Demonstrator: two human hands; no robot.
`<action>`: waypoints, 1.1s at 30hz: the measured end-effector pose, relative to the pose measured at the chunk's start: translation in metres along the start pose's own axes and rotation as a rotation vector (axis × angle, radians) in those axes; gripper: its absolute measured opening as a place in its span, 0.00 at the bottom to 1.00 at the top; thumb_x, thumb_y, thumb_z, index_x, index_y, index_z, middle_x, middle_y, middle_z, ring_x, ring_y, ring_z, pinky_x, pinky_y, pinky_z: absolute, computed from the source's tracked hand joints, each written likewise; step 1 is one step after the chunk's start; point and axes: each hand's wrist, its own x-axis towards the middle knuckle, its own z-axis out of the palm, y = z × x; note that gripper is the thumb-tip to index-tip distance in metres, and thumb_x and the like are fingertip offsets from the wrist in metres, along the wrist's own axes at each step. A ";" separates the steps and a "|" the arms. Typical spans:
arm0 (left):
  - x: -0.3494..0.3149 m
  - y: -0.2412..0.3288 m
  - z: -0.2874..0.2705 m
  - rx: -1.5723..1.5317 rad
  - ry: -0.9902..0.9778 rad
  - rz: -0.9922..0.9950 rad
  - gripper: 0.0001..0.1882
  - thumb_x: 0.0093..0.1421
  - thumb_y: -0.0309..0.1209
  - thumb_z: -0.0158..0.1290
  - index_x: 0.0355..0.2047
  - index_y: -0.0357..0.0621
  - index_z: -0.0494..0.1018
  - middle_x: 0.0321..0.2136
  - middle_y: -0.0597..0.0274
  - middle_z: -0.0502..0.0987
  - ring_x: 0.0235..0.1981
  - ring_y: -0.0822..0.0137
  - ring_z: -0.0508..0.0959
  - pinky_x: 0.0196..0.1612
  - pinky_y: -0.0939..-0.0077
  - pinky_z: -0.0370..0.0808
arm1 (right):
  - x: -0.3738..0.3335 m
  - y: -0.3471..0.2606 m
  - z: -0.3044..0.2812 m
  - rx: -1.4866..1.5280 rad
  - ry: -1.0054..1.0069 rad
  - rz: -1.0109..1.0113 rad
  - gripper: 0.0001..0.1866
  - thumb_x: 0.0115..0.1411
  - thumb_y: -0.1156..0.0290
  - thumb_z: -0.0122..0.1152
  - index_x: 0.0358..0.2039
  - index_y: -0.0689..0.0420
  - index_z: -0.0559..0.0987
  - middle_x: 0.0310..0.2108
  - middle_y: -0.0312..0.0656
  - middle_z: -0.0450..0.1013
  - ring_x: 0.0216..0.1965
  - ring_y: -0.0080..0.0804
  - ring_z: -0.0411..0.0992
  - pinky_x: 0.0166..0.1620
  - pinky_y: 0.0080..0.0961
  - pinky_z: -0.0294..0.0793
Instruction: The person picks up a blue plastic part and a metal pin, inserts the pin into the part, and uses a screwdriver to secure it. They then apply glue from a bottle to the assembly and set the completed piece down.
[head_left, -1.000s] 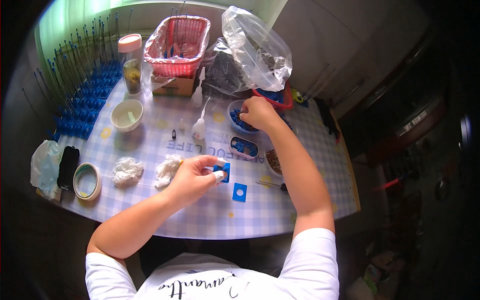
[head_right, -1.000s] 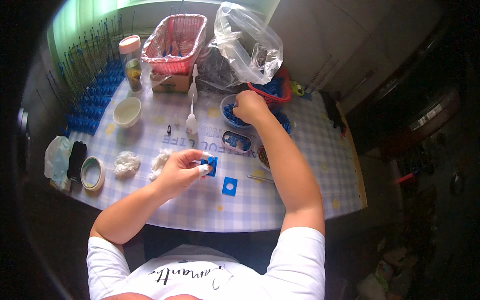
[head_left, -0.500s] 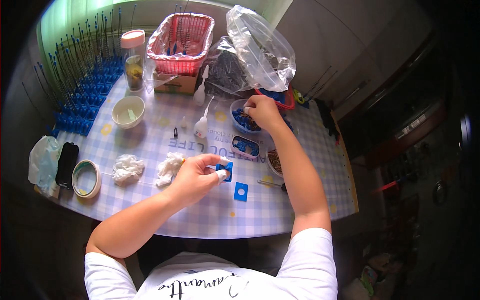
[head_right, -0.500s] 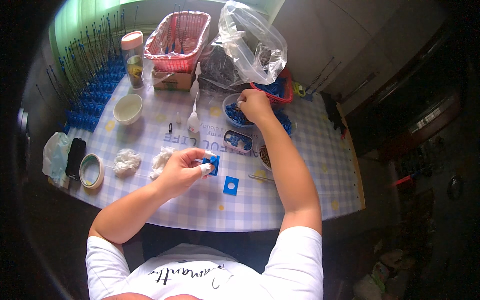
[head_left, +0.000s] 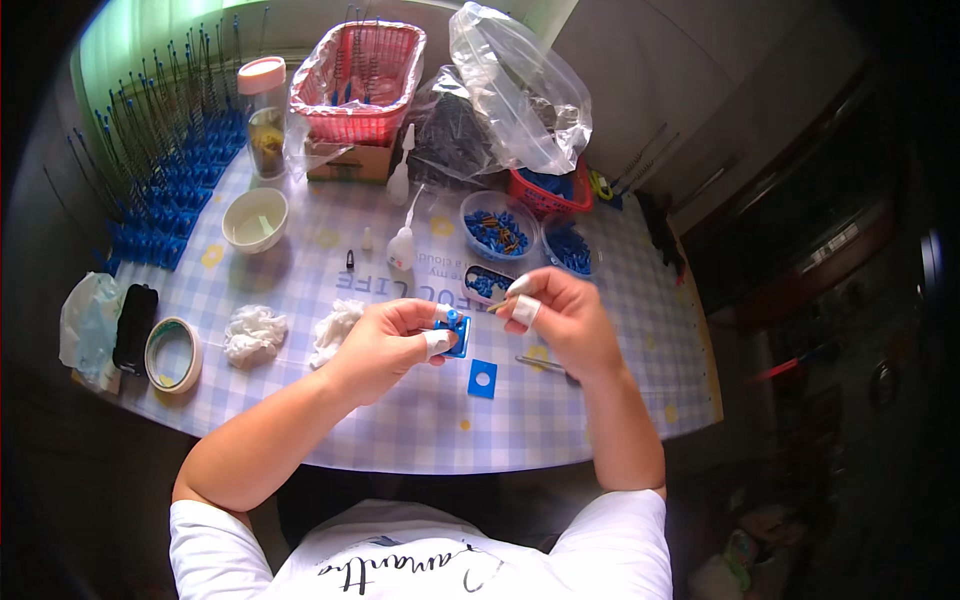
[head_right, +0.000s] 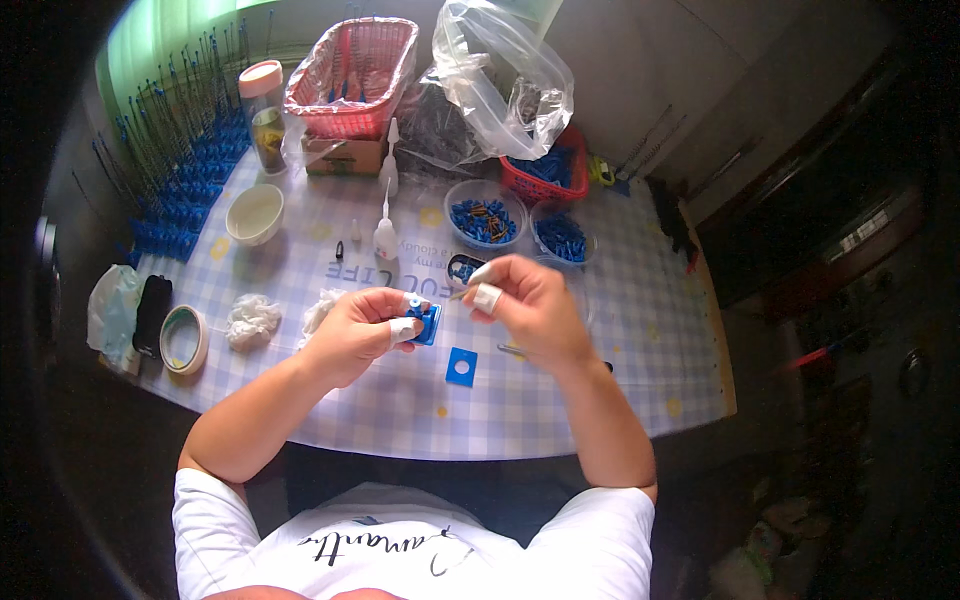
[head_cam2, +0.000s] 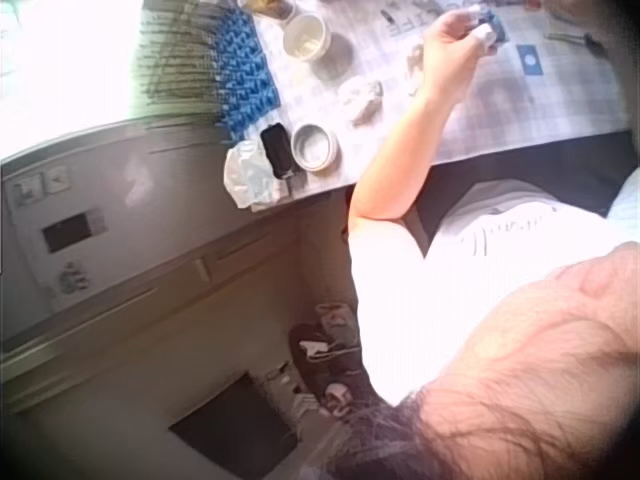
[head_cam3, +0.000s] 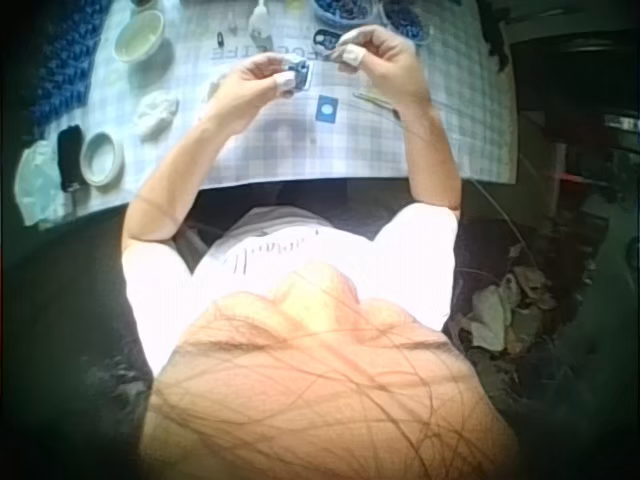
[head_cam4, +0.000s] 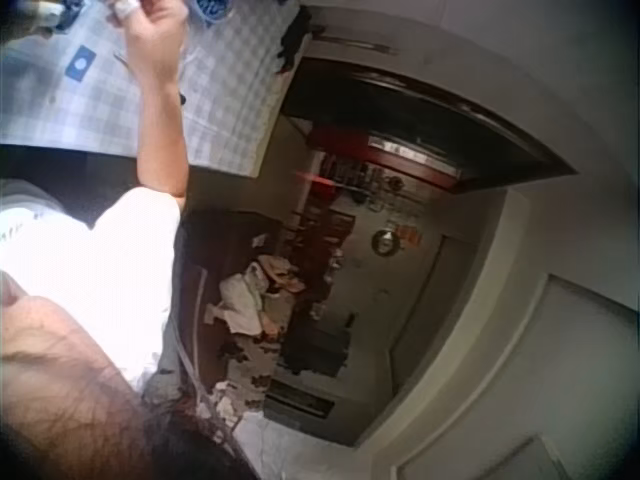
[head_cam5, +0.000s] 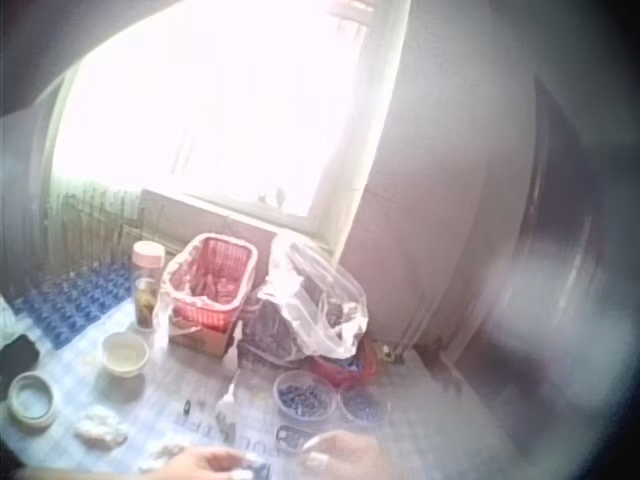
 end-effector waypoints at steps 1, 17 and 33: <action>0.000 0.001 0.000 0.007 -0.003 -0.003 0.12 0.59 0.25 0.58 0.43 0.40 0.76 0.36 0.63 0.79 0.37 0.74 0.78 0.40 0.77 0.76 | -0.008 0.003 0.007 0.019 0.011 -0.015 0.07 0.59 0.78 0.60 0.38 0.64 0.75 0.34 0.39 0.76 0.35 0.21 0.75 0.40 0.20 0.76; 0.002 0.004 -0.006 -0.259 -0.068 -0.118 0.11 0.58 0.24 0.59 0.42 0.42 0.75 0.41 0.59 0.79 0.40 0.69 0.80 0.44 0.73 0.76 | -0.018 0.030 0.025 -0.358 0.131 -0.446 0.07 0.53 0.82 0.62 0.34 0.61 0.77 0.31 0.40 0.71 0.29 0.26 0.72 0.33 0.21 0.72; -0.003 0.006 0.002 0.036 -0.046 0.033 0.17 0.57 0.21 0.58 0.47 0.34 0.74 0.40 0.59 0.79 0.41 0.73 0.79 0.48 0.78 0.75 | -0.018 0.032 0.032 -0.833 0.191 -0.783 0.09 0.49 0.78 0.66 0.31 0.58 0.75 0.29 0.44 0.72 0.27 0.42 0.71 0.31 0.35 0.70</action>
